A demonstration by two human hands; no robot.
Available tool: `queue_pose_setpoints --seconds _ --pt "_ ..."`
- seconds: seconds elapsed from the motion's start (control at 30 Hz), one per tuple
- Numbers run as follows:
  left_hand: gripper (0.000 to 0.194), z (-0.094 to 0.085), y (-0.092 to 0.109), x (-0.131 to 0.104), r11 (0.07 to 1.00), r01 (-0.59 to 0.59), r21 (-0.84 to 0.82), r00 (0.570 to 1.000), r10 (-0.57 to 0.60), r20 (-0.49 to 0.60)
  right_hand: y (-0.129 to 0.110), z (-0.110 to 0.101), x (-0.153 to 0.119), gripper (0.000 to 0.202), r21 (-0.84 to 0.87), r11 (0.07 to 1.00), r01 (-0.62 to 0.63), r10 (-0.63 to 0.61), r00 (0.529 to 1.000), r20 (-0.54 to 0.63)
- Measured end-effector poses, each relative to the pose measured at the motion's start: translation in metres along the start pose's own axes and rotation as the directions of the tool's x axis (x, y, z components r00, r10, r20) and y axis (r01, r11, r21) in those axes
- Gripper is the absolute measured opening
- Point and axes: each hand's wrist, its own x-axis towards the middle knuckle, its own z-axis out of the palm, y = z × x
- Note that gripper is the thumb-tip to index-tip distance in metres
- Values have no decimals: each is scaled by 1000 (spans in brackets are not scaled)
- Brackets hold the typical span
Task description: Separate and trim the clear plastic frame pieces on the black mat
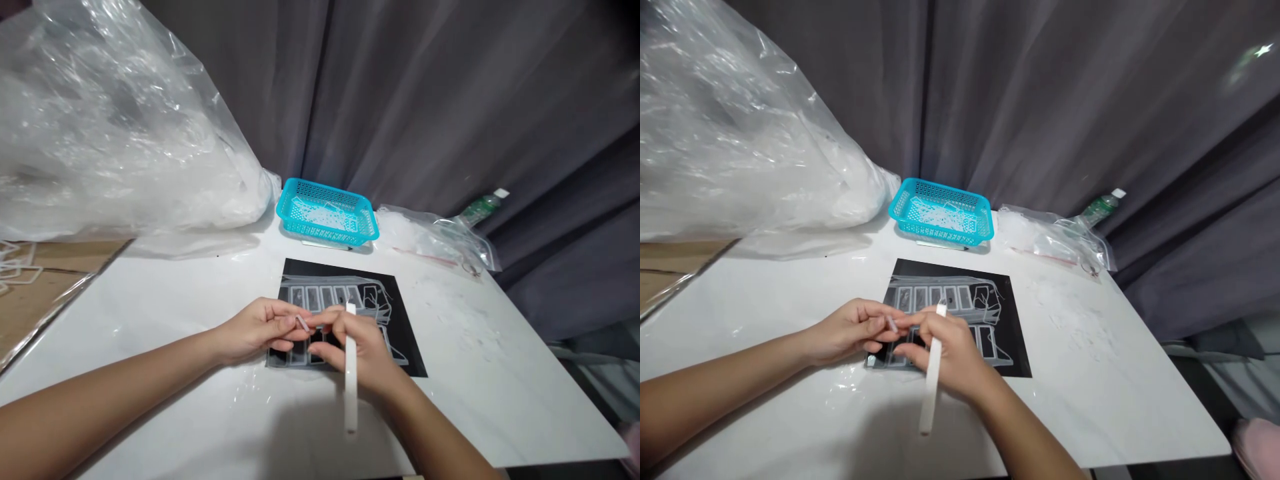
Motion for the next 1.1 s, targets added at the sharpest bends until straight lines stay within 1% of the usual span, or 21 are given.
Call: queue_pose_setpoints --seconds 0.07,0.17,0.27,0.4,0.47,0.53,0.6,0.7,0.73,0.77,0.8,0.9,0.97,1.03,1.1 --pt "45 1 0 0 1000 11 19 1000 -11 -2 1 8 -2 41 26 999 -24 25 999 -47" --pt "48 3 0 0 997 18 70 1000 -17 -12 3 15 -2 40 100 992 -79 91 989 -118" --pt "44 5 1 0 995 -39 95 999 40 -17 2 17 -2 41 161 980 -113 134 983 -124" --pt "33 7 -1 1 981 -134 138 989 141 -45 2 19 -2 43 200 964 -173 198 974 -113" --pt "33 7 -3 1 975 -150 164 986 161 -51 4 20 -3 43 235 952 -194 224 969 -109" --pt "35 8 -4 0 972 -157 177 984 169 -57 7 20 -3 40 310 929 -205 251 961 -117" --pt "36 8 -6 -1 970 -161 180 982 176 -69 10 20 -4 37 457 867 -201 285 950 -123" --pt "37 9 -6 -2 964 -194 182 975 211 -76 12 19 -5 46 689 698 -196 313 948 -48" --pt "37 9 -6 -3 960 -208 187 971 225 -76 12 18 -5 45 728 657 -196 307 951 -21" --pt "37 9 -6 -3 956 -220 196 968 238 -73 12 18 -6 41 743 638 -202 300 954 2" --pt "37 8 -6 -3 951 -229 206 967 248 -68 12 17 -6 36 742 638 -206 293 956 13" --pt "38 6 -6 -3 943 -242 228 965 258 -45 11 17 -8 25 688 689 -227 286 958 30" --pt "38 5 -7 -3 940 -246 235 965 260 -29 10 18 -9 26 645 725 -243 295 955 28" --pt "37 4 -9 -2 940 -247 237 965 260 -23 10 19 -9 30 589 777 -223 290 957 -19" --pt "36 3 -10 -1 940 -239 242 967 253 -27 11 19 -9 31 477 863 -163 224 972 -72"
